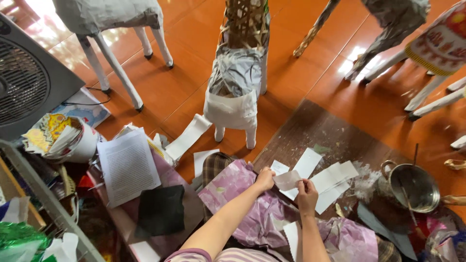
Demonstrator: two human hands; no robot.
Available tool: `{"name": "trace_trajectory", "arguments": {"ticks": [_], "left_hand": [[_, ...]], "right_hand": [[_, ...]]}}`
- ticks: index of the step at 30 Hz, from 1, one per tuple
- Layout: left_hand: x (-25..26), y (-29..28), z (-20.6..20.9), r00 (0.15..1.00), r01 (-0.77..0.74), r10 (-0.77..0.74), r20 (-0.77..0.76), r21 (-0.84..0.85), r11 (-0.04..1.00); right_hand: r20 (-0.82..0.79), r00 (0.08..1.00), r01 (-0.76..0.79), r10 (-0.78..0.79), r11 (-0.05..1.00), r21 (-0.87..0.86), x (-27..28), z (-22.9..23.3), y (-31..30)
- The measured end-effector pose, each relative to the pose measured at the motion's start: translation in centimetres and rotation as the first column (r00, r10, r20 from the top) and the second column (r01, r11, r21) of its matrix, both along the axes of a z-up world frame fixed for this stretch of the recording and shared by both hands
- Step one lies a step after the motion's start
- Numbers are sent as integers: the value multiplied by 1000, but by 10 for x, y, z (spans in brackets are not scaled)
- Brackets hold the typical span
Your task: Applying glue-coated paper strips to a frame to create a papier-mâché figure
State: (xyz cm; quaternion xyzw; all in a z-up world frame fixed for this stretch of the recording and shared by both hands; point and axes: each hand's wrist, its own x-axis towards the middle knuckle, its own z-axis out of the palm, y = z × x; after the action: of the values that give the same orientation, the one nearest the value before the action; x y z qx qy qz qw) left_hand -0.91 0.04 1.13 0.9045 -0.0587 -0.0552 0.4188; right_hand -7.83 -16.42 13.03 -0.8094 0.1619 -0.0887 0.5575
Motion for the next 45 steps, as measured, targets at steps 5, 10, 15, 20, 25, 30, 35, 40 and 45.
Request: {"name": "trace_trajectory", "arguments": {"ticks": [5, 10, 15, 20, 25, 30, 35, 40, 45], "left_hand": [[2, 1, 16, 1000, 4, -4, 19, -5, 1000], [-3, 2, 20, 998, 13, -14, -61, -10, 1000], [-4, 4, 22, 997, 24, -24, -74, -2, 1000], [-5, 4, 23, 998, 18, -18, -52, -9, 1000], [-7, 5, 19, 996, 17, -20, -82, -31, 999], [-4, 4, 18, 998, 10, -11, -58, -24, 1000], [-3, 3, 13, 999, 11, -12, -35, -19, 1000], [-4, 4, 12, 1000, 12, -13, -25, -25, 1000], [-4, 4, 13, 999, 21, -21, -40, -8, 1000]], "right_hand": [[35, 999, 1, -1, 1000, -15, 3, -5, -3], [33, 999, 6, -8, 999, 45, -1, -8, -4], [54, 998, 8, -10, 999, 33, 0, -13, -5], [28, 999, 15, -16, 999, 32, -2, -8, -3], [20, 1000, 19, -20, 1000, 17, -2, -11, -3], [38, 999, 14, -15, 1000, 20, 0, -11, -4], [43, 999, 9, -10, 1000, 16, 1, -13, -4], [38, 999, 11, -13, 998, 54, -1, -9, -3], [12, 1000, 19, -19, 999, 34, -2, -2, 1]]}}
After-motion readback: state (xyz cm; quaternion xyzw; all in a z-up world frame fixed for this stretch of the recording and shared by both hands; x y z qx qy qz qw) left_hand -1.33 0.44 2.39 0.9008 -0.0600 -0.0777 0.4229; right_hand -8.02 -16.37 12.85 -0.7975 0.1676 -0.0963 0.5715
